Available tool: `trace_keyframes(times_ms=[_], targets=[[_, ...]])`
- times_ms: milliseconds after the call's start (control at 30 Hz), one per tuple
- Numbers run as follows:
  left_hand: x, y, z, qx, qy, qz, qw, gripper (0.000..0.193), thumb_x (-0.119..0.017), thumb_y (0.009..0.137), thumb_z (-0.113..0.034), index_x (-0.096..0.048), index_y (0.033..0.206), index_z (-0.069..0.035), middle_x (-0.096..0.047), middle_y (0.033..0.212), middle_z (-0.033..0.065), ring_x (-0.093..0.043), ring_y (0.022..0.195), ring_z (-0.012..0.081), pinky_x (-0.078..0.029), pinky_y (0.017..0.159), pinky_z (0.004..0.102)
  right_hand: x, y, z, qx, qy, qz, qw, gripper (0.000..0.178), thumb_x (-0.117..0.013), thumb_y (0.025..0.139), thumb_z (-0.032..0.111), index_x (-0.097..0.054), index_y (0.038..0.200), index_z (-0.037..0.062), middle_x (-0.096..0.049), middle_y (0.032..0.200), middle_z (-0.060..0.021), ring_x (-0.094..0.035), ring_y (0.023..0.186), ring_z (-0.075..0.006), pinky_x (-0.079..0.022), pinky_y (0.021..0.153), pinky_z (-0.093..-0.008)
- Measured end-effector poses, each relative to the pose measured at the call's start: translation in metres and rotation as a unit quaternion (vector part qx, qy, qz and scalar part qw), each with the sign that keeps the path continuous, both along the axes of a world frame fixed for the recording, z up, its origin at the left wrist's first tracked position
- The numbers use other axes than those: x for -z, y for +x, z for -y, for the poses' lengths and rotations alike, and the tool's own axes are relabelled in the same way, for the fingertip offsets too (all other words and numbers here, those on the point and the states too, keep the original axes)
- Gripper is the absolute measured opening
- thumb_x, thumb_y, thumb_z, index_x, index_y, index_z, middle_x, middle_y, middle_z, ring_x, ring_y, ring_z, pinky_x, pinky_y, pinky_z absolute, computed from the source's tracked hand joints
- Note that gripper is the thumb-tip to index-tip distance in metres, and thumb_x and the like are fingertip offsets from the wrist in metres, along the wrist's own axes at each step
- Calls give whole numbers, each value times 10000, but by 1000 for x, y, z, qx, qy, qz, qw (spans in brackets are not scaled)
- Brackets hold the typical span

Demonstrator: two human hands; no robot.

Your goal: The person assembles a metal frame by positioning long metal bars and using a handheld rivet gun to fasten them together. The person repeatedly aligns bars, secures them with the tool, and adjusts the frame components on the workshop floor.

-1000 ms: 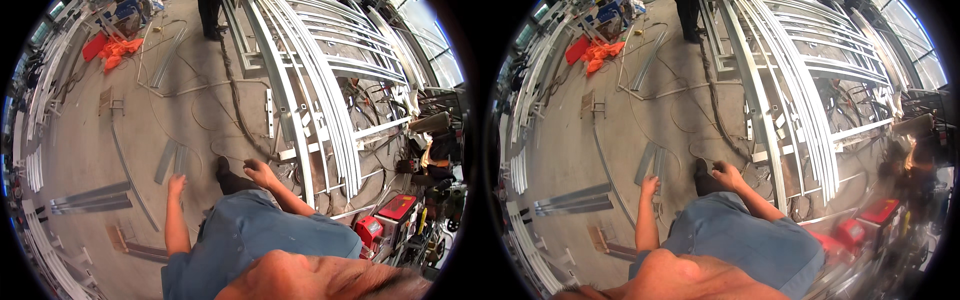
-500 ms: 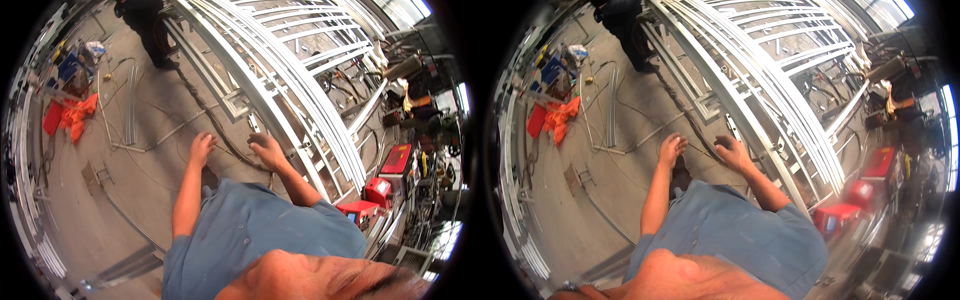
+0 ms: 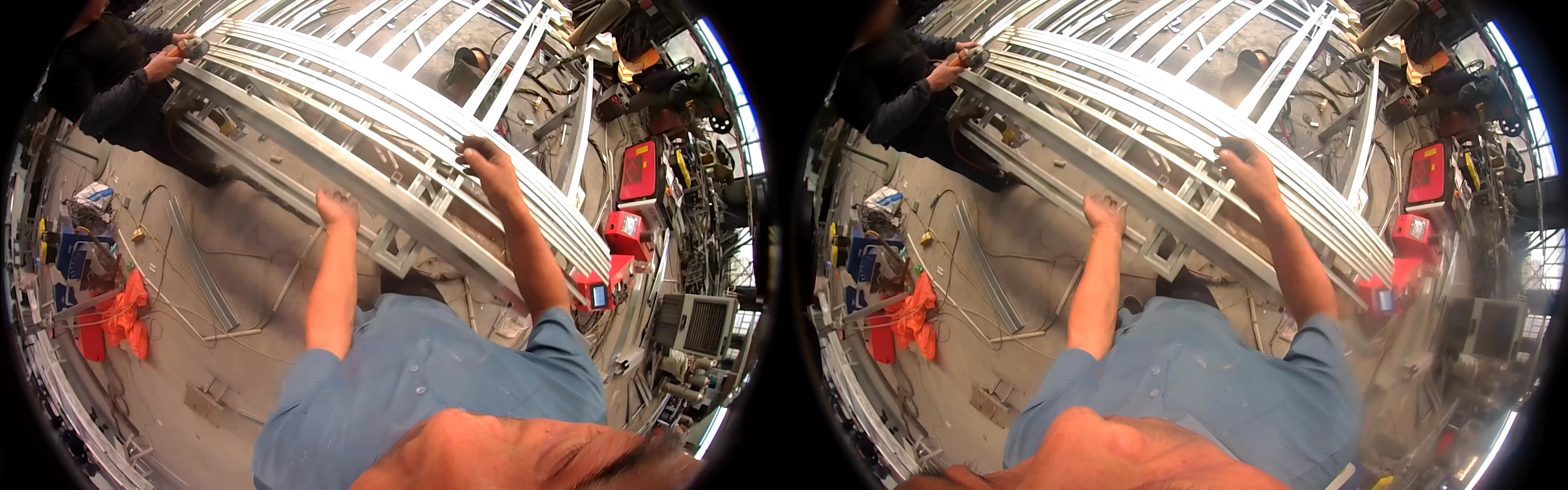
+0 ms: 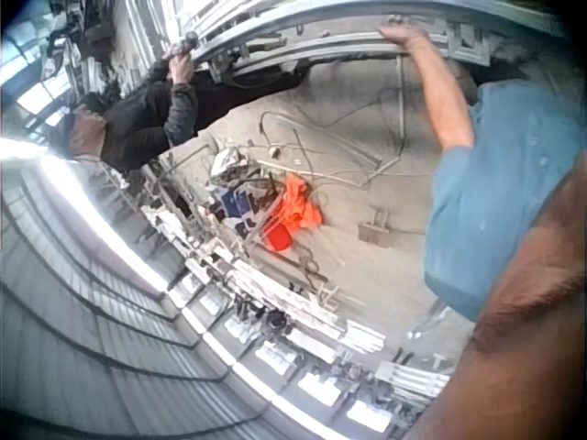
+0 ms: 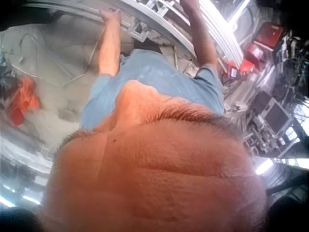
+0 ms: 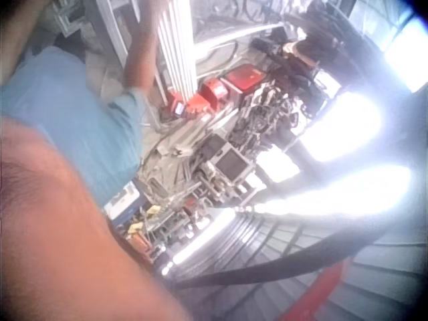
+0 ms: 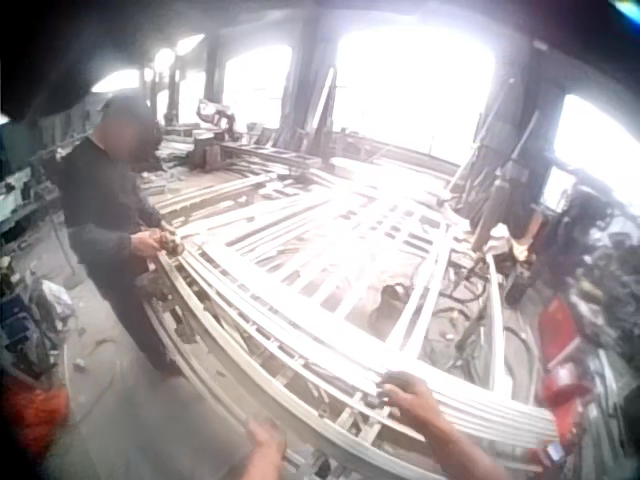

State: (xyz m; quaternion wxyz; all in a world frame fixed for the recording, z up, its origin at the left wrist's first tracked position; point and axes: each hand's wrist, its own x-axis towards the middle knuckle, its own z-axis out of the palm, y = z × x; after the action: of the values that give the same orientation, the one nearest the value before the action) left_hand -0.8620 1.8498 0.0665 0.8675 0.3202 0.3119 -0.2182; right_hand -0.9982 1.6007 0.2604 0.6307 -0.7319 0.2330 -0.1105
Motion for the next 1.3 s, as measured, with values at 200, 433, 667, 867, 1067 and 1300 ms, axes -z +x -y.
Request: trace_keyframes(times_ms=[200, 433, 667, 867, 1067, 1300], targets=[[69, 44, 39, -45, 36, -100, 993, 582, -364, 988, -492, -478, 1408, -105, -548, 1366, 93, -519, 1236, 263, -374, 1080, 480, 60, 209, 177, 8, 49, -83, 995, 371, -591, 982, 190, -567, 1304, 8, -672, 1138, -94, -658, 943, -179, -536, 802, -322], [107, 65, 43, 33, -1, -41, 999, 466, -442, 1050, -371, -531, 1368, -43, -625, 1227, 48, -604, 1112, 205, -502, 951, 339, 248, 365, 333, -160, -416, -258, 857, 284, -539, 772, 80, -779, 921, 55, -714, 958, -222, -686, 953, -377, -549, 841, -418], [111, 79, 64, 42, 28, -69, 996, 452, -448, 1051, -367, -541, 1354, -45, -631, 1210, 46, -609, 1095, 195, -505, 939, 326, 368, 385, 313, -516, -558, -142, 635, 565, -549, 909, 129, -453, 1463, 67, -686, 1170, -211, -648, 1118, -384, -527, 955, -437], [112, 74, 68, 11, 70, -102, 992, 440, -454, 1052, -363, -549, 1342, -46, -636, 1195, 44, -613, 1079, 187, -508, 930, 314, 400, 425, 281, -601, -485, -87, 629, 557, -554, 909, 133, -462, 1454, 64, -687, 1169, -209, -650, 1115, -379, -528, 953, -435], [118, 83, 73, 5, 86, -118, 989, 429, -460, 1053, -360, -557, 1331, -48, -641, 1179, 41, -617, 1064, 179, -511, 920, 302, 410, 444, 275, -617, -453, -93, 636, 548, -559, 909, 136, -471, 1445, 61, -687, 1168, -207, -652, 1112, -374, -530, 952, -433], [121, 93, 78, -4, 90, -125, 988, 416, -467, 1054, -356, -567, 1317, -50, -647, 1162, 39, -622, 1046, 169, -514, 909, 289, 412, 452, 265, -639, -423, -96, 635, 539, -565, 910, 141, -480, 1435, 58, -688, 1167, -204, -654, 1108, -368, -531, 950, -431]])
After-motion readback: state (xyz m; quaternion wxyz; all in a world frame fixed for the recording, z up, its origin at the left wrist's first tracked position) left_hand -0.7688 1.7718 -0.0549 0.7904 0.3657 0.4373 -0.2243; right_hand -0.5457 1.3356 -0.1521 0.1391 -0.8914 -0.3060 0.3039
